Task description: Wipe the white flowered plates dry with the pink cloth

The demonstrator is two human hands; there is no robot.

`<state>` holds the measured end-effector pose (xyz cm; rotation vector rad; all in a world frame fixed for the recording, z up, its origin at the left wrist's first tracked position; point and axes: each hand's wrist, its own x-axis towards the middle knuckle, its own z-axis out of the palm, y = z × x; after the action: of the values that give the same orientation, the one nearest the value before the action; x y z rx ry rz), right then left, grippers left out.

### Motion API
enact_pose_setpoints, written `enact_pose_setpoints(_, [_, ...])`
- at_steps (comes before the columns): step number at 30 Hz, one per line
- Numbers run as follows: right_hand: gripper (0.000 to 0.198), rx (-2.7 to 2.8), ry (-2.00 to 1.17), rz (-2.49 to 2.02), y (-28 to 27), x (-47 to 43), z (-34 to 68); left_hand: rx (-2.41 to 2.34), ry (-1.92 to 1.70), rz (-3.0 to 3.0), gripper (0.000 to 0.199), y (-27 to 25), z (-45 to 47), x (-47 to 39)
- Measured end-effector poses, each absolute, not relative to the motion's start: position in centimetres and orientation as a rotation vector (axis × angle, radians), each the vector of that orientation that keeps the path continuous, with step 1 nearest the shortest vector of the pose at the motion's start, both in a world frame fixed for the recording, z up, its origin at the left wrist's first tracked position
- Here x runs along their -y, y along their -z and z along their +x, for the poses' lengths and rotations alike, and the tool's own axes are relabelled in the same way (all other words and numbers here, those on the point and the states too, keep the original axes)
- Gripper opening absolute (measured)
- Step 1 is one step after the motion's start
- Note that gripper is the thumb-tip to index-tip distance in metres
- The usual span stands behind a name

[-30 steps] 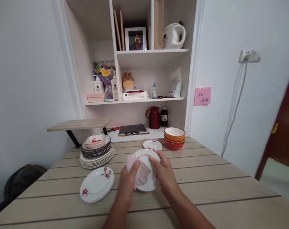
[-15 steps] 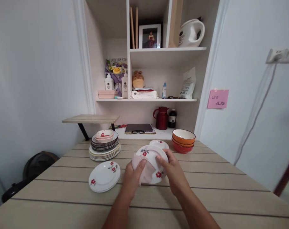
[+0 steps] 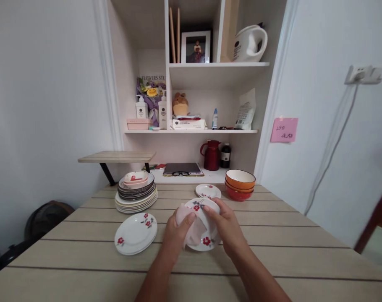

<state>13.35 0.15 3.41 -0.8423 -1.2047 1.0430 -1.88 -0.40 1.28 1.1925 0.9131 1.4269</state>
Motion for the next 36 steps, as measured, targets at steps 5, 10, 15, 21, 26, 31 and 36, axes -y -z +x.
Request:
enact_pose_setpoints(5, [0.029, 1.085, -1.055, -0.772, -3.2, 0.1, 12.6, -0.808, -1.437, 1.047, 0.053, -1.4, -1.1, 0.8])
enact_pose_setpoints(10, [0.032, 0.880, -1.073, -0.785, -2.9, -0.1, 12.3, -0.731, -1.445, 0.978, 0.053, -1.0, -0.2, 0.7])
enact_pose_setpoints(15, [0.033, 0.821, -1.077, -0.708, -2.3, 0.2, 11.3, -0.747, -1.465, 0.955, 0.056, -0.6, -0.3, 0.4])
enact_pose_setpoints(21, [0.031, 0.961, -1.153, -0.711, -2.3, -0.1, 11.4, -0.925, -1.516, 0.952, 0.059, -0.7, -1.4, 0.0])
enact_pose_setpoints(26, [0.041, 1.246, -1.014, -0.808, -3.4, -0.4, 13.1, -0.980, -1.489, 1.035, 0.056, -1.5, -1.8, 0.4])
enact_pose_setpoints(31, [0.025, 1.387, -0.901, -0.895, -3.5, -0.7, 14.0, -0.957, -1.431, 1.147, 0.054, -2.0, -1.3, 0.9])
enact_pose_setpoints(36, [0.024, 1.298, -1.008, -0.821, -2.8, -0.7, 13.3, -0.913, -1.433, 1.104, 0.052, -2.3, -1.2, 1.2])
